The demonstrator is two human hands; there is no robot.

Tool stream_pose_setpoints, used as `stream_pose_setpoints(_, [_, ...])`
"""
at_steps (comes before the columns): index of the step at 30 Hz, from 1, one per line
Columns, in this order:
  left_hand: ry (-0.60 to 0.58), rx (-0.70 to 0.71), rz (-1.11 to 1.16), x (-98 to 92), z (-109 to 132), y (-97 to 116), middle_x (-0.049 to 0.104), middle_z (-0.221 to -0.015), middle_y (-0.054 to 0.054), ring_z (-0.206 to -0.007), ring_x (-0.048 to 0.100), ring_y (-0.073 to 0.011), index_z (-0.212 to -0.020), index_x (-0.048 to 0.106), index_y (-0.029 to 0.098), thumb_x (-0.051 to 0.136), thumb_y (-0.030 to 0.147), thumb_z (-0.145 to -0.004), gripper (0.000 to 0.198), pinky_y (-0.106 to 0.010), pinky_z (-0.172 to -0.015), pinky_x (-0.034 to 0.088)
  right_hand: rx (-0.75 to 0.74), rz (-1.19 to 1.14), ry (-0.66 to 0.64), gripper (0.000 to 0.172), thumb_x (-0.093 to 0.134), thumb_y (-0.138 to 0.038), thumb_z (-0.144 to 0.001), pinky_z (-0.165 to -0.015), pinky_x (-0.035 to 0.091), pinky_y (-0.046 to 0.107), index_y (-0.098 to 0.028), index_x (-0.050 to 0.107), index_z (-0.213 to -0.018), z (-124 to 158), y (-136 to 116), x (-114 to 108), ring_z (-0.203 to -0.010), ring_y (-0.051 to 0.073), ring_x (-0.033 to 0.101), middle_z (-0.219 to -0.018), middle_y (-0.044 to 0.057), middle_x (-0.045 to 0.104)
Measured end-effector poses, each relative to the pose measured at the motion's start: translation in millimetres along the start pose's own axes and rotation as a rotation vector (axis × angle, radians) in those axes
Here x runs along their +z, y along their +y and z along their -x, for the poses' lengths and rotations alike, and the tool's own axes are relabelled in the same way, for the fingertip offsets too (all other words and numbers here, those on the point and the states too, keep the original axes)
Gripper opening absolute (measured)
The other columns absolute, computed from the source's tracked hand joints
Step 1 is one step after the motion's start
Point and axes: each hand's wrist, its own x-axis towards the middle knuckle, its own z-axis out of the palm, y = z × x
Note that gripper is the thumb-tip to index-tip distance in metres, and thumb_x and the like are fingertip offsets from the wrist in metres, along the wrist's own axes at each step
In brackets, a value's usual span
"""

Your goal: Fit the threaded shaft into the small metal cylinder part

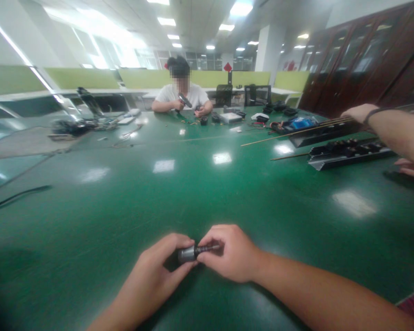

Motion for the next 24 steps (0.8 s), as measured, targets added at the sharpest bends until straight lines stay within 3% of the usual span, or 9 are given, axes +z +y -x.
stream_pose_setpoints(24, [0.020,0.007,-0.001,-2.2,0.5,-2.7,0.069,-0.095,-0.002,-0.087,0.066,-0.0161,-0.100,0.064,0.024,0.067,0.017,-0.084,0.018,-0.027,-0.078,0.053,0.013,0.005,-0.016,0.007,0.074,-0.024,-0.080,-0.064,0.043,0.025,-0.019,0.073,-0.084,-0.9,0.5,-1.3,-0.070,0.015,0.060,-0.075,0.001,0.068])
